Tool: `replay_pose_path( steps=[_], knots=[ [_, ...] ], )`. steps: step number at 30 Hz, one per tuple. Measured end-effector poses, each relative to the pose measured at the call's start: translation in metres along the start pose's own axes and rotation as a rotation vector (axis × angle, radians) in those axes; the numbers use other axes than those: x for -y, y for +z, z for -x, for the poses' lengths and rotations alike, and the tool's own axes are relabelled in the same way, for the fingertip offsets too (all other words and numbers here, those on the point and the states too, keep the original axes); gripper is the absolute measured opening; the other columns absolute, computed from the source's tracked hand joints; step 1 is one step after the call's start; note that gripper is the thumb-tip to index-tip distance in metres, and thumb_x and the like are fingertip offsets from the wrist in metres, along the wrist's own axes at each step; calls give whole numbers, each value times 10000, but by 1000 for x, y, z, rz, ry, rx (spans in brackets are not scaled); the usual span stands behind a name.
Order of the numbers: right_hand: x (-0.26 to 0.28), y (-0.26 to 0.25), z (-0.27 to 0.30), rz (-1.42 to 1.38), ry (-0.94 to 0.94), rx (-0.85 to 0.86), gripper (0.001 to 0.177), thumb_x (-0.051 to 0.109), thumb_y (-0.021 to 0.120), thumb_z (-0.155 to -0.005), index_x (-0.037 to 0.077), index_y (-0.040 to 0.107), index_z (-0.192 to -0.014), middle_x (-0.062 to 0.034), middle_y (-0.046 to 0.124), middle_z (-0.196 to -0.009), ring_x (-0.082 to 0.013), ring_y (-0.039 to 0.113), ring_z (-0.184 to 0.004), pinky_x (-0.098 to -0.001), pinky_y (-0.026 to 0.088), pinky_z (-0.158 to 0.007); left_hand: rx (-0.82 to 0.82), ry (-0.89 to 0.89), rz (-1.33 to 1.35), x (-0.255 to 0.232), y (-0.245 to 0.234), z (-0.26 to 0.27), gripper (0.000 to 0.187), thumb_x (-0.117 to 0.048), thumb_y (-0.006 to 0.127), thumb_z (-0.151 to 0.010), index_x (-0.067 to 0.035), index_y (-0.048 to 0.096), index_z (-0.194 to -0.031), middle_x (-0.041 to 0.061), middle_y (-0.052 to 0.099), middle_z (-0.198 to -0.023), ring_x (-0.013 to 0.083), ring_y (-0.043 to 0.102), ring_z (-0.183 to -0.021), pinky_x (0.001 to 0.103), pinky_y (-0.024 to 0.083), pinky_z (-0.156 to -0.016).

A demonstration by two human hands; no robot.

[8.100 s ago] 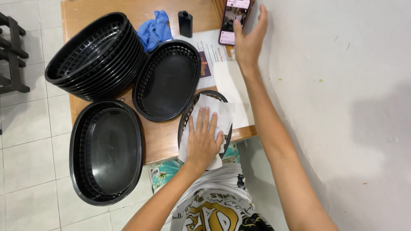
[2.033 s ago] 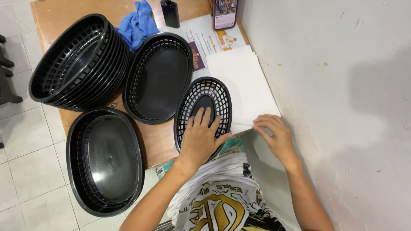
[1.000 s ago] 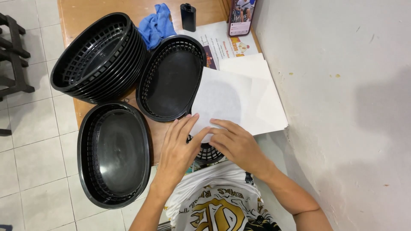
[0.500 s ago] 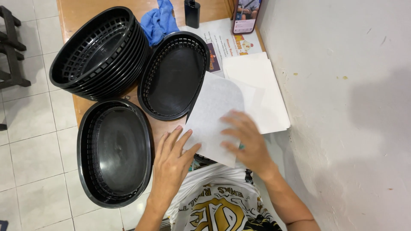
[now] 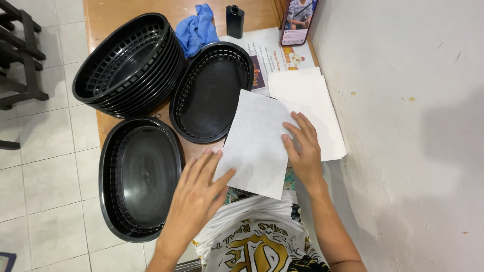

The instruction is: Lining black plastic serving baskets with rectangular white paper sheets.

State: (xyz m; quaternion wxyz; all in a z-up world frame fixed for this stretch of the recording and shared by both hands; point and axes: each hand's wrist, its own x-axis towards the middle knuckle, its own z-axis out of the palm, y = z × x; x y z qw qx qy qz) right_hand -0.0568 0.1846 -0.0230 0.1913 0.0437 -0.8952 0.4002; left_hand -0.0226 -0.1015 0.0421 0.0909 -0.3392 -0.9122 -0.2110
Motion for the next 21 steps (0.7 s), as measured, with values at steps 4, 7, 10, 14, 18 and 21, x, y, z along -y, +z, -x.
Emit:
replay_pose_path(
  steps=[4,7,10,14,18,21],
  knots=[
    [14,-8,-2,-79,155,-43,398,295,572,-1036,76,592,-1368,-129,484,-1556,-288,450,-1458,-440,459,-1139,55,-7,2,13,-23,-3,442,-298,655,-959,-171,577,-1375,182,484,-1532,332,426,-1451,548,304,-1217],
    [12,-14,1,-201,147,-145,379,235,565,-1048,49,565,-1379,-144,501,-1533,-295,460,-1461,-445,447,-1176,-156,-40,29,40,-57,-9,420,-297,750,-923,-186,658,-1318,185,573,-1426,393,572,-1310,513,480,-1102],
    [7,-18,4,-239,108,-224,329,233,538,-1080,54,570,-1355,-147,511,-1505,-285,494,-1425,-418,493,-1142,-293,-168,-201,83,-86,-16,385,-138,730,-1008,-28,667,-1371,210,577,-1503,404,561,-1388,505,464,-1142],
    [7,-23,12,-261,116,-272,295,216,535,-1080,47,592,-1315,-152,531,-1481,-278,528,-1389,-401,503,-1135,-255,-181,-463,149,-93,-36,305,-220,671,-1117,-1,727,-1322,145,705,-1296,340,629,-1204,467,478,-1018],
    [6,-33,20,-285,169,-296,254,171,545,-1065,46,618,-1274,-145,558,-1451,-270,566,-1345,-389,522,-1116,-162,-243,-628,192,-80,-44,186,-247,716,-1076,-187,817,-1220,1,777,-1045,258,722,-875,387,559,-778],
    [-4,-38,28,-266,187,-319,251,168,544,-1065,45,629,-1267,-142,577,-1432,-268,592,-1312,-383,539,-1085,-25,-437,-368,181,-88,-54,275,-218,609,-1088,-145,758,-1307,54,730,-1149,317,677,-991,490,535,-708]
  ],
)
